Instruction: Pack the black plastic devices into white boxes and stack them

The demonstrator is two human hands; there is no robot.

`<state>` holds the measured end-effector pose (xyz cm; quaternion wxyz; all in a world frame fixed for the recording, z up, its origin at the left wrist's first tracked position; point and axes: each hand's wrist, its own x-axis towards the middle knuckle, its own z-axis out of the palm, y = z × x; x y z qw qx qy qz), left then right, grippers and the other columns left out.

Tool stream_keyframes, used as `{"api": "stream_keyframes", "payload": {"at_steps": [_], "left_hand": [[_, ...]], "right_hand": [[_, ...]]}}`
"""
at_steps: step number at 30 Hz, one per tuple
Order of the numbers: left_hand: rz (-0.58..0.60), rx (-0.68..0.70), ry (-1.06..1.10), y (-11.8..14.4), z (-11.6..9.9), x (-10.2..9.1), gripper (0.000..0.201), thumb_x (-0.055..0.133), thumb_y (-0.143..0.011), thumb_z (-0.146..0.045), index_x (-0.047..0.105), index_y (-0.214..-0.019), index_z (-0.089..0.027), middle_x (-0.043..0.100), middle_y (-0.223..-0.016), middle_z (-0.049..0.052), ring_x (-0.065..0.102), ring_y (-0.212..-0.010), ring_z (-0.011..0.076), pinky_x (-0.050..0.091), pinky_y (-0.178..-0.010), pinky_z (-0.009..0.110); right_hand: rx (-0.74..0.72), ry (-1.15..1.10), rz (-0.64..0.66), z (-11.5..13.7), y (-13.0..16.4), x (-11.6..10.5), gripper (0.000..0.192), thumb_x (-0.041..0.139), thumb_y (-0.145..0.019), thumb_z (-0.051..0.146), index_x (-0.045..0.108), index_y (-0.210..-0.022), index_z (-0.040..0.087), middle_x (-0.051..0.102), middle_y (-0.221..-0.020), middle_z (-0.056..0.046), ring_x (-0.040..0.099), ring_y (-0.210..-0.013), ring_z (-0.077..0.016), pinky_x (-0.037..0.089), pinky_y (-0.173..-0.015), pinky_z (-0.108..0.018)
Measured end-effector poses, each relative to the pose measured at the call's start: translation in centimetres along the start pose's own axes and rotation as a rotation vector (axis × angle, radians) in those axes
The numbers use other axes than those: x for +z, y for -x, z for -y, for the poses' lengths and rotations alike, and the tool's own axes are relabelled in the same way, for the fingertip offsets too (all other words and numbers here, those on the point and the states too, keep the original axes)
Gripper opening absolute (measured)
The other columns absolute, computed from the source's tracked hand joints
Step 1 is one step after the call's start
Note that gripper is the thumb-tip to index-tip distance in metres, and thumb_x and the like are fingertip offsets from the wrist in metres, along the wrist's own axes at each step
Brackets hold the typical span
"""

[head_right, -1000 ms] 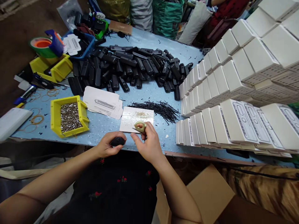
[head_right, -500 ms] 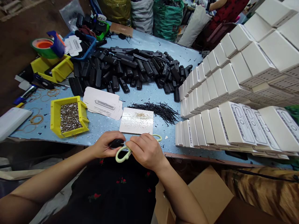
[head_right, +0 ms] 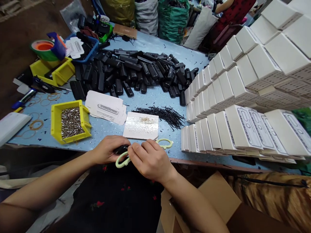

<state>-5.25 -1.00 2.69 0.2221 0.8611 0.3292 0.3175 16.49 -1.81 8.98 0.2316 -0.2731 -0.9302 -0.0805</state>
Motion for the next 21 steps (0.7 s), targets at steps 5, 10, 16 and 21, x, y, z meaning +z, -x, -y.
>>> {"api": "stream_keyframes", "payload": {"at_steps": [5, 10, 16, 21], "left_hand": [[-0.010, 0.010, -0.375, -0.1, 0.2, 0.1, 0.027, 0.052, -0.091, -0.040, 0.055, -0.102, -0.016, 0.067, -0.088, 0.007, 0.062, -0.075, 0.0210, 0.044, -0.063, 0.031], [0.051, -0.067, -0.546, 0.0, 0.4, 0.9, 0.019, 0.055, -0.089, -0.030, 0.054, -0.101, -0.017, 0.064, -0.086, 0.006, 0.059, -0.074, 0.0218, 0.042, -0.064, 0.034], [0.063, -0.068, -0.549, 0.1, 1.2, 1.0, 0.020, 0.055, -0.088, -0.031, 0.055, -0.102, -0.017, 0.064, -0.089, 0.007, 0.059, -0.075, 0.0220, 0.041, -0.064, 0.034], [0.016, -0.056, -0.513, 0.0, 1.4, 1.1, 0.018, 0.051, -0.090, -0.032, 0.055, -0.099, -0.017, 0.064, -0.084, 0.005, 0.058, -0.073, 0.0195, 0.040, -0.063, 0.032]], "right_hand": [[0.399, -0.304, 0.165, 0.8, 0.0, 0.8, 0.021, 0.044, -0.091, 0.018, 0.065, -0.097, 0.018, 0.062, -0.091, -0.003, 0.051, -0.070, -0.0028, 0.033, -0.063, -0.018], [1.037, -1.057, 0.382, 0.3, 0.0, 3.1, 0.032, 0.058, -0.083, 0.041, 0.059, -0.092, 0.011, 0.055, -0.067, -0.001, 0.049, -0.053, -0.0019, 0.035, -0.051, -0.013], [1.216, -1.356, 0.456, -0.4, -0.2, 4.4, 0.048, 0.065, -0.074, 0.052, 0.055, -0.096, 0.010, 0.052, -0.068, 0.002, 0.045, -0.046, -0.0009, 0.038, -0.049, -0.015], [0.753, -0.717, 0.284, -0.6, -0.2, 3.4, 0.020, 0.053, -0.086, 0.030, 0.062, -0.084, 0.012, 0.056, -0.086, -0.004, 0.048, -0.072, -0.0025, 0.035, -0.064, -0.013]]}}
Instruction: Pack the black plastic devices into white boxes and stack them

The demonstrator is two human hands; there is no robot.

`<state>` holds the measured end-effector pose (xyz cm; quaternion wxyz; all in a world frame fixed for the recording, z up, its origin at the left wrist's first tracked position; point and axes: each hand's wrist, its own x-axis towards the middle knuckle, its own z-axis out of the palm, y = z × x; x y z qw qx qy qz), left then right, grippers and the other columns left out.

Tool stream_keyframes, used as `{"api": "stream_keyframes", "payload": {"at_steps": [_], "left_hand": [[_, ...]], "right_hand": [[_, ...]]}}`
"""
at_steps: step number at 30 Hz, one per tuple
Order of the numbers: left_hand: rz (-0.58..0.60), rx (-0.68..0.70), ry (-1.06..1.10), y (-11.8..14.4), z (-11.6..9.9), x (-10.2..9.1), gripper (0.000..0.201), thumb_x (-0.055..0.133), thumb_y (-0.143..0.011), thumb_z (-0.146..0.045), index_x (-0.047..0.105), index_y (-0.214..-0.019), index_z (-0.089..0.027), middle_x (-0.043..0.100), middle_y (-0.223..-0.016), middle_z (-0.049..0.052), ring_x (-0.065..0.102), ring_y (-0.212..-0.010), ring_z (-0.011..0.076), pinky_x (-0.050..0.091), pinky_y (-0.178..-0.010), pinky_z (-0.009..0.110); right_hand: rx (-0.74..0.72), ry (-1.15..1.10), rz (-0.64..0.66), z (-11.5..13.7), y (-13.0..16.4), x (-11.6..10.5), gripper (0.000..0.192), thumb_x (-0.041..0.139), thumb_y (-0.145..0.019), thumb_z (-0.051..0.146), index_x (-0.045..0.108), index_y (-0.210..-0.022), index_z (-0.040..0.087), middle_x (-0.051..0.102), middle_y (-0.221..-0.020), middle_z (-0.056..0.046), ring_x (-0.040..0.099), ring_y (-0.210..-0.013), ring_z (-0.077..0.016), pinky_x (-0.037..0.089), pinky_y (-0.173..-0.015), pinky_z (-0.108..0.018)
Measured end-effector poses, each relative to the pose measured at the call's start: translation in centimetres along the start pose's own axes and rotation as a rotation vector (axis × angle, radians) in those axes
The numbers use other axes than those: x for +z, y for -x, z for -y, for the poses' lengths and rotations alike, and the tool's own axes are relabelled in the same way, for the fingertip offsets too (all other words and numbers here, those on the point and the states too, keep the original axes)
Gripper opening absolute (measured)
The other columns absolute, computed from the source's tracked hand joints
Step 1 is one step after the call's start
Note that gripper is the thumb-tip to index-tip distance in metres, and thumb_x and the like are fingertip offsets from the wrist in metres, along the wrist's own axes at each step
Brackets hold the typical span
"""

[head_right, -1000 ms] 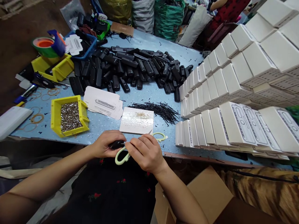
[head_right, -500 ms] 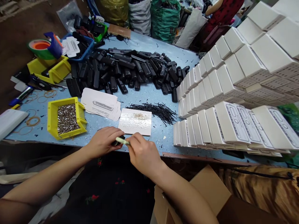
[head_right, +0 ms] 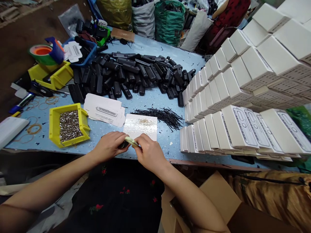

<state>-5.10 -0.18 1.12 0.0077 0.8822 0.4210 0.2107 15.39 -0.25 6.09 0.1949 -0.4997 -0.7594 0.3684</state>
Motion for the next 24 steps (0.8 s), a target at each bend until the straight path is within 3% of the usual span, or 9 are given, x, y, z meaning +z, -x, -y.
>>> {"api": "stream_keyframes", "payload": {"at_steps": [3, 9, 11, 15, 17, 19, 21, 23, 24], "left_hand": [[0.005, 0.028, 0.007, -0.2, 0.0, -0.1, 0.017, 0.052, -0.090, -0.033, 0.055, -0.096, -0.017, 0.063, -0.079, 0.004, 0.057, -0.070, 0.0191, 0.038, -0.060, 0.031], [0.052, 0.090, 0.000, -0.4, 0.3, -0.7, 0.017, 0.050, -0.091, -0.034, 0.056, -0.094, -0.018, 0.062, -0.081, 0.005, 0.057, -0.071, 0.0183, 0.036, -0.060, 0.031], [0.054, 0.103, 0.024, -0.4, 0.5, -0.8, 0.017, 0.048, -0.092, -0.034, 0.056, -0.092, -0.018, 0.061, -0.079, 0.004, 0.057, -0.071, 0.0176, 0.036, -0.060, 0.030], [0.063, 0.123, 0.049, -0.3, 0.5, -0.8, 0.019, 0.048, -0.092, -0.035, 0.057, -0.093, -0.018, 0.061, -0.076, 0.003, 0.056, -0.069, 0.0173, 0.036, -0.059, 0.030], [0.063, 0.138, 0.041, -0.2, 0.5, -0.7, 0.018, 0.051, -0.091, -0.035, 0.057, -0.092, -0.017, 0.062, -0.076, 0.003, 0.056, -0.069, 0.0178, 0.036, -0.059, 0.030], [0.069, 0.140, 0.027, -0.1, 0.3, -0.4, 0.018, 0.052, -0.090, -0.034, 0.057, -0.088, -0.017, 0.061, -0.075, 0.003, 0.057, -0.068, 0.0186, 0.036, -0.059, 0.031], [0.100, 0.092, 0.036, 0.0, 0.2, -0.2, 0.018, 0.053, -0.089, -0.034, 0.058, -0.087, -0.017, 0.061, -0.075, 0.004, 0.058, -0.068, 0.0197, 0.038, -0.059, 0.031], [0.160, -0.057, 0.141, 0.4, 0.2, 0.2, 0.017, 0.054, -0.088, -0.033, 0.060, -0.091, -0.017, 0.063, -0.078, 0.005, 0.060, -0.072, 0.0212, 0.041, -0.062, 0.031], [0.181, -0.170, 0.240, 0.8, 0.3, 0.4, 0.017, 0.057, -0.086, -0.032, 0.061, -0.091, -0.017, 0.064, -0.079, 0.006, 0.061, -0.073, 0.0219, 0.042, -0.064, 0.032]], "right_hand": [[-0.014, 0.022, 0.027, 0.2, 0.0, -0.4, 0.016, 0.055, -0.085, 0.026, 0.060, -0.080, 0.011, 0.056, -0.084, -0.004, 0.044, -0.070, -0.0021, 0.033, -0.064, -0.013], [0.362, -0.535, 0.396, -0.6, -0.7, -0.1, 0.037, 0.059, -0.082, 0.044, 0.055, -0.098, 0.012, 0.046, -0.059, 0.004, 0.039, -0.047, -0.0009, 0.033, -0.050, -0.014], [0.295, -0.491, 0.374, -0.8, -0.8, -0.3, 0.034, 0.059, -0.082, 0.043, 0.056, -0.094, 0.011, 0.046, -0.060, 0.004, 0.039, -0.050, -0.0007, 0.033, -0.052, -0.013], [-0.004, -0.056, 0.137, -0.2, -0.6, -1.3, 0.012, 0.057, -0.082, 0.022, 0.059, -0.082, 0.010, 0.055, -0.082, -0.003, 0.043, -0.069, -0.0012, 0.030, -0.062, -0.012], [-0.031, 0.001, 0.133, 0.1, -0.5, -1.4, 0.009, 0.056, -0.081, 0.018, 0.060, -0.082, 0.010, 0.055, -0.085, -0.003, 0.043, -0.071, -0.0013, 0.028, -0.063, -0.013], [0.095, -0.114, 0.189, -0.1, -0.6, -0.9, 0.016, 0.060, -0.080, 0.025, 0.059, -0.080, 0.009, 0.054, -0.077, -0.002, 0.041, -0.064, -0.0003, 0.027, -0.058, -0.012], [0.329, -0.398, 0.306, -0.6, -0.8, -0.1, 0.031, 0.066, -0.075, 0.038, 0.057, -0.083, 0.010, 0.048, -0.064, 0.001, 0.039, -0.053, 0.0003, 0.029, -0.051, -0.012], [0.570, -0.741, 0.368, -1.4, -1.4, 0.7, 0.047, 0.074, -0.065, 0.046, 0.055, -0.091, 0.011, 0.042, -0.057, 0.006, 0.036, -0.044, 0.0007, 0.034, -0.046, -0.014], [0.657, -0.879, 0.321, -1.8, -1.8, 1.0, 0.054, 0.078, -0.059, 0.046, 0.053, -0.093, 0.012, 0.042, -0.057, 0.007, 0.037, -0.042, 0.0005, 0.037, -0.045, -0.015]]}}
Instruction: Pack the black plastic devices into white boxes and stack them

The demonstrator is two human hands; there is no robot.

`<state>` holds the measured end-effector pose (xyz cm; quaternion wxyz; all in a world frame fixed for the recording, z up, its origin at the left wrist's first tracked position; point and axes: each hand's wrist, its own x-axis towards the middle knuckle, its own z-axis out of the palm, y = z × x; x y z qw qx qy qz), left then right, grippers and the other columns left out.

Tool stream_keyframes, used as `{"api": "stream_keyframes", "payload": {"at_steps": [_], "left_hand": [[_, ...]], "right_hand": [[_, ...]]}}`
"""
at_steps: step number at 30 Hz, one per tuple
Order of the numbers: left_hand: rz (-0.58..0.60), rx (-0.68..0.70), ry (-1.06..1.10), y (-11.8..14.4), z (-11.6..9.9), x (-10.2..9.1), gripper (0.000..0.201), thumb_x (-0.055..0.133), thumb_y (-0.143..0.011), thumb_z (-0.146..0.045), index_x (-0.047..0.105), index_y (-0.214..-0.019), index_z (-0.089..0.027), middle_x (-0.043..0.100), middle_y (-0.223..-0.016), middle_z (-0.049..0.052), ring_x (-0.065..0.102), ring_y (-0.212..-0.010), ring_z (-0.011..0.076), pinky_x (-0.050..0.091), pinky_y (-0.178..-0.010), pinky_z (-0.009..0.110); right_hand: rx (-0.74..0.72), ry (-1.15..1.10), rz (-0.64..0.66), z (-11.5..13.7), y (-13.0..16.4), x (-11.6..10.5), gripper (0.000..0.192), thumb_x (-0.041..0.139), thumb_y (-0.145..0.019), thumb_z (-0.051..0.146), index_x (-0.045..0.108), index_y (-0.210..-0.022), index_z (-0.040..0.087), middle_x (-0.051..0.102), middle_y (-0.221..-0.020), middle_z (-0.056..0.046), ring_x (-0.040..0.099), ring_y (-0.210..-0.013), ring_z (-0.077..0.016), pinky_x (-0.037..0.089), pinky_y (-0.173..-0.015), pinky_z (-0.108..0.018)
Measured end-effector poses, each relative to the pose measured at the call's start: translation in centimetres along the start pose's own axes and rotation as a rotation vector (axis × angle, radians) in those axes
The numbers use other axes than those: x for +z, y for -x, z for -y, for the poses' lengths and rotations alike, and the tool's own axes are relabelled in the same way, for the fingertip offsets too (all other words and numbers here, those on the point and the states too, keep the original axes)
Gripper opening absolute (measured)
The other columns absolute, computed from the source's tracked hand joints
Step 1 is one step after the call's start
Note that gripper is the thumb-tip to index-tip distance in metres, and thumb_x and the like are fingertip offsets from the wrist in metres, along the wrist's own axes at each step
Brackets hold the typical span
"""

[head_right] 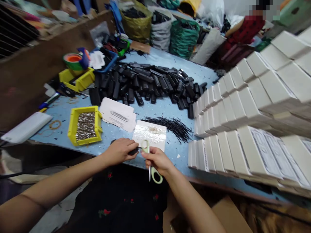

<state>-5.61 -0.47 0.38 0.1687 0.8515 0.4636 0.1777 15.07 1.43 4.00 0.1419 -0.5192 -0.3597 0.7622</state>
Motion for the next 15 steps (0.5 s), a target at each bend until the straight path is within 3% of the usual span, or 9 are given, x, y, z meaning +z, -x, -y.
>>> {"api": "stream_keyframes", "payload": {"at_steps": [3, 5, 7, 9, 12, 15], "left_hand": [[-0.026, -0.269, 0.341, 1.1, 1.0, 0.7, 0.014, 0.062, -0.080, -0.028, 0.062, -0.088, -0.017, 0.067, -0.079, 0.004, 0.064, -0.074, 0.0206, 0.047, -0.066, 0.030], [-0.071, -0.289, 0.513, 2.2, 1.6, 1.0, 0.013, 0.064, -0.078, -0.028, 0.064, -0.085, -0.017, 0.070, -0.092, 0.006, 0.066, -0.082, 0.0194, 0.051, -0.072, 0.029], [-0.087, -0.241, 0.775, 3.3, 1.8, 1.2, 0.016, 0.065, -0.079, -0.033, 0.066, -0.084, -0.018, 0.066, -0.115, 0.010, 0.066, -0.091, 0.0190, 0.052, -0.077, 0.030], [-0.092, -0.253, 1.102, 4.4, 1.5, 0.9, 0.023, 0.065, -0.079, -0.039, 0.068, -0.087, -0.017, 0.058, -0.128, 0.011, 0.066, -0.082, 0.0169, 0.053, -0.073, 0.031], [-0.225, -0.481, 1.351, 6.2, 1.2, -0.6, 0.028, 0.065, -0.078, -0.042, 0.066, -0.090, -0.016, 0.063, -0.109, 0.008, 0.060, -0.059, 0.0097, 0.051, -0.063, 0.027], [-0.475, -0.724, 1.354, 8.2, 2.6, -4.0, 0.029, 0.067, -0.076, -0.042, 0.065, -0.088, -0.016, 0.063, -0.073, 0.002, 0.058, -0.058, 0.0110, 0.047, -0.062, 0.024]], "right_hand": [[-0.098, -0.335, -0.242, 0.6, -2.3, -0.3, 0.062, 0.087, -0.045, 0.035, 0.049, -0.089, 0.014, 0.052, -0.070, 0.005, 0.056, -0.056, -0.0043, 0.051, -0.056, -0.018], [-0.196, -0.486, -0.323, 1.2, -4.1, 0.4, 0.060, 0.088, -0.043, 0.029, 0.047, -0.084, 0.015, 0.058, -0.083, 0.003, 0.065, -0.076, -0.0095, 0.058, -0.073, -0.023], [-0.284, -0.600, -0.329, 1.5, -6.0, 2.1, 0.054, 0.085, -0.048, 0.030, 0.047, -0.082, 0.014, 0.061, -0.090, 0.001, 0.066, -0.087, -0.0107, 0.059, -0.087, -0.029], [-0.412, -0.642, -0.314, 1.4, -7.9, 4.8, 0.046, 0.078, -0.060, 0.042, 0.049, -0.083, 0.014, 0.062, -0.096, -0.002, 0.065, -0.094, -0.0109, 0.055, -0.097, -0.034], [-0.626, -0.440, -0.291, 0.8, -9.6, 9.4, 0.046, 0.057, -0.078, 0.056, 0.056, -0.098, 0.015, 0.058, -0.118, -0.007, 0.058, -0.116, -0.0134, 0.046, -0.111, -0.037], [-0.724, 0.039, -0.115, 0.3, -9.7, 12.4, 0.059, 0.064, -0.078, 0.048, 0.050, -0.129, 0.020, 0.035, -0.145, -0.006, 0.042, -0.136, -0.0154, 0.039, -0.117, -0.033]]}}
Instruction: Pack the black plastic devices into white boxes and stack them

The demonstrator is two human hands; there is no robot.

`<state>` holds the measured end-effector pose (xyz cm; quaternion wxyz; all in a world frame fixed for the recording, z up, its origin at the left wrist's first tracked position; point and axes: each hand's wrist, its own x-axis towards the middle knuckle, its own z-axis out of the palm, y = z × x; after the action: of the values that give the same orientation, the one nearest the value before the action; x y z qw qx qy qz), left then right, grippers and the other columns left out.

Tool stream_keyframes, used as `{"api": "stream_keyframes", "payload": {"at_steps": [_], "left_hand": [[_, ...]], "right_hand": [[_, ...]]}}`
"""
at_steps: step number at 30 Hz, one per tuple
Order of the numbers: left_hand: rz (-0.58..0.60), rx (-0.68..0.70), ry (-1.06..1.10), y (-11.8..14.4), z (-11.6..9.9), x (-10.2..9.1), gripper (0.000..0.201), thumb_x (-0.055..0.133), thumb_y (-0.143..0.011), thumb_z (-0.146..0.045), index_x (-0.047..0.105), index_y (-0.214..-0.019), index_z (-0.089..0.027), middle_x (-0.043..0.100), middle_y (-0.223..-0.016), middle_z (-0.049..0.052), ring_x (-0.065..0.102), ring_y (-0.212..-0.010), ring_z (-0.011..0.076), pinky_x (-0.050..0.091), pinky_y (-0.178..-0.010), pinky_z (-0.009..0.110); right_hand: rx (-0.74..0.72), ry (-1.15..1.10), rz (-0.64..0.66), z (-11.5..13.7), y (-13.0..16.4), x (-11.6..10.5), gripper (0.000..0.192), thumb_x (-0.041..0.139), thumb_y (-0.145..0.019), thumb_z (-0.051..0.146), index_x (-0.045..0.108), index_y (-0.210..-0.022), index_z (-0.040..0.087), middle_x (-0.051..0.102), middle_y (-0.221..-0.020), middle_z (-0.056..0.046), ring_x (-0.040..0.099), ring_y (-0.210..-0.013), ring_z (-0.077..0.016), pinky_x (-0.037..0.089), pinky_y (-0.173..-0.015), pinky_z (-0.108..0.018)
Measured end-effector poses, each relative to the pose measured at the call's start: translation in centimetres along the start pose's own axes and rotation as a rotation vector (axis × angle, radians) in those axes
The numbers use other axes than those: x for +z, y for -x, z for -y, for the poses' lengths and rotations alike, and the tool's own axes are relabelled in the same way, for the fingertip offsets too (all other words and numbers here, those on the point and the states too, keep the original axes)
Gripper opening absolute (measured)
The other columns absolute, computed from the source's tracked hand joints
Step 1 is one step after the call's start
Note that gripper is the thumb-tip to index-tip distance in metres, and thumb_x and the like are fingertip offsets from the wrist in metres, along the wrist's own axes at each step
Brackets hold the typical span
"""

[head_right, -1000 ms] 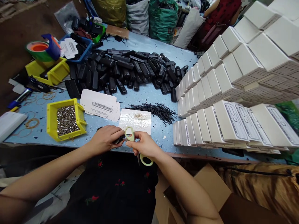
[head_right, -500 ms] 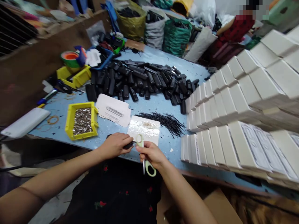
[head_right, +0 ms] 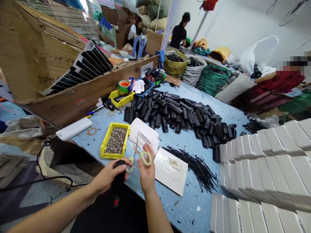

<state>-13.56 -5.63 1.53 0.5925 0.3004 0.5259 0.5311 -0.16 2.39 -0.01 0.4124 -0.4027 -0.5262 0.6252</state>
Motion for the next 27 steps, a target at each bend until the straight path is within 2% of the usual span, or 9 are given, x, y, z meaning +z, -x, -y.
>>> {"api": "stream_keyframes", "payload": {"at_steps": [2, 3, 6, 10, 13, 16, 20, 24, 27], "left_hand": [[-0.196, 0.025, -0.017, -0.9, -2.8, -3.4, 0.031, 0.071, -0.072, -0.042, 0.065, -0.087, -0.015, 0.062, -0.062, 0.001, 0.059, -0.058, 0.0130, 0.047, -0.059, 0.023], [-0.303, 0.046, -0.036, -1.9, -4.5, -5.3, 0.033, 0.073, -0.068, -0.041, 0.065, -0.086, -0.015, 0.063, -0.061, 0.001, 0.059, -0.057, 0.0138, 0.046, -0.055, 0.022], [-0.610, 0.043, 0.010, -7.0, -9.9, -11.1, 0.032, 0.074, -0.063, -0.037, 0.064, -0.082, -0.013, 0.060, -0.053, 0.002, 0.055, -0.046, 0.0157, 0.041, -0.041, 0.022], [-0.679, 0.081, 0.064, -16.0, -16.0, -15.4, 0.018, 0.069, -0.063, -0.023, 0.062, -0.076, -0.013, 0.054, -0.046, -0.001, 0.048, -0.037, 0.0121, 0.040, -0.039, 0.021], [-0.637, 0.052, 0.116, -20.8, -17.9, -15.7, 0.015, 0.066, -0.065, -0.021, 0.063, -0.078, -0.013, 0.056, -0.048, 0.000, 0.049, -0.037, 0.0134, 0.043, -0.041, 0.023], [-0.587, 0.023, 0.179, -23.1, -17.9, -15.3, 0.015, 0.064, -0.070, -0.024, 0.062, -0.080, -0.014, 0.059, -0.052, 0.003, 0.051, -0.039, 0.0152, 0.046, -0.042, 0.026], [-0.529, 0.047, 0.281, -24.5, -18.3, -15.3, 0.017, 0.055, -0.080, -0.030, 0.060, -0.082, -0.014, 0.061, -0.058, 0.004, 0.054, -0.043, 0.0146, 0.048, -0.045, 0.026], [-0.501, 0.131, 0.358, -25.8, -21.0, -15.4, 0.021, 0.049, -0.086, -0.033, 0.058, -0.081, -0.014, 0.061, -0.062, 0.003, 0.055, -0.047, 0.0127, 0.049, -0.049, 0.024], [-0.549, 0.203, 0.399, -24.9, -22.1, -13.3, 0.018, 0.051, -0.085, -0.032, 0.056, -0.078, -0.016, 0.057, -0.058, 0.000, 0.052, -0.046, 0.0120, 0.048, -0.050, 0.024]], "right_hand": [[-0.019, 0.164, 0.202, 0.1, 0.6, 0.4, 0.075, 0.071, -0.074, 0.041, 0.039, -0.141, 0.026, 0.024, -0.151, -0.006, 0.042, -0.135, -0.0155, 0.040, -0.116, -0.030], [-0.016, 0.203, 0.234, 0.1, 0.8, 0.2, 0.077, 0.070, -0.075, 0.040, 0.036, -0.143, 0.026, 0.024, -0.151, -0.007, 0.048, -0.130, -0.0142, 0.043, -0.113, -0.028], [0.039, 0.234, 0.141, -0.4, 1.4, -1.3, 0.061, 0.061, -0.082, 0.042, 0.040, -0.136, 0.023, 0.038, -0.141, -0.011, 0.061, -0.104, -0.0084, 0.054, -0.096, -0.023], [0.071, 0.252, 0.026, -1.2, 2.0, -3.3, 0.048, 0.062, -0.080, 0.045, 0.052, -0.117, 0.016, 0.045, -0.133, -0.013, 0.061, -0.087, -0.0055, 0.055, -0.081, -0.018], [0.088, 0.265, 0.021, -1.6, 2.7, -4.3, 0.044, 0.064, -0.078, 0.045, 0.057, -0.108, 0.013, 0.046, -0.132, -0.013, 0.059, -0.085, -0.0049, 0.055, -0.079, -0.016], [0.114, 0.261, -0.019, -2.2, 3.6, -5.4, 0.045, 0.066, -0.077, 0.046, 0.059, -0.107, 0.013, 0.047, -0.131, -0.013, 0.059, -0.087, -0.0058, 0.054, -0.079, -0.016], [0.205, 0.247, -0.091, -3.7, 4.9, -7.1, 0.050, 0.068, -0.073, 0.050, 0.060, -0.106, 0.013, 0.047, -0.130, -0.014, 0.060, -0.085, -0.0064, 0.054, -0.079, -0.017], [0.283, 0.212, -0.118, -4.5, 5.6, -8.6, 0.058, 0.071, -0.068, 0.056, 0.059, -0.106, 0.013, 0.045, -0.133, -0.013, 0.061, -0.090, -0.0090, 0.054, -0.081, -0.018], [0.359, 0.184, -0.115, -3.8, 5.5, -8.7, 0.062, 0.072, -0.066, 0.057, 0.058, -0.107, 0.012, 0.052, -0.124, -0.013, 0.060, -0.083, -0.0074, 0.054, -0.082, -0.020]]}}
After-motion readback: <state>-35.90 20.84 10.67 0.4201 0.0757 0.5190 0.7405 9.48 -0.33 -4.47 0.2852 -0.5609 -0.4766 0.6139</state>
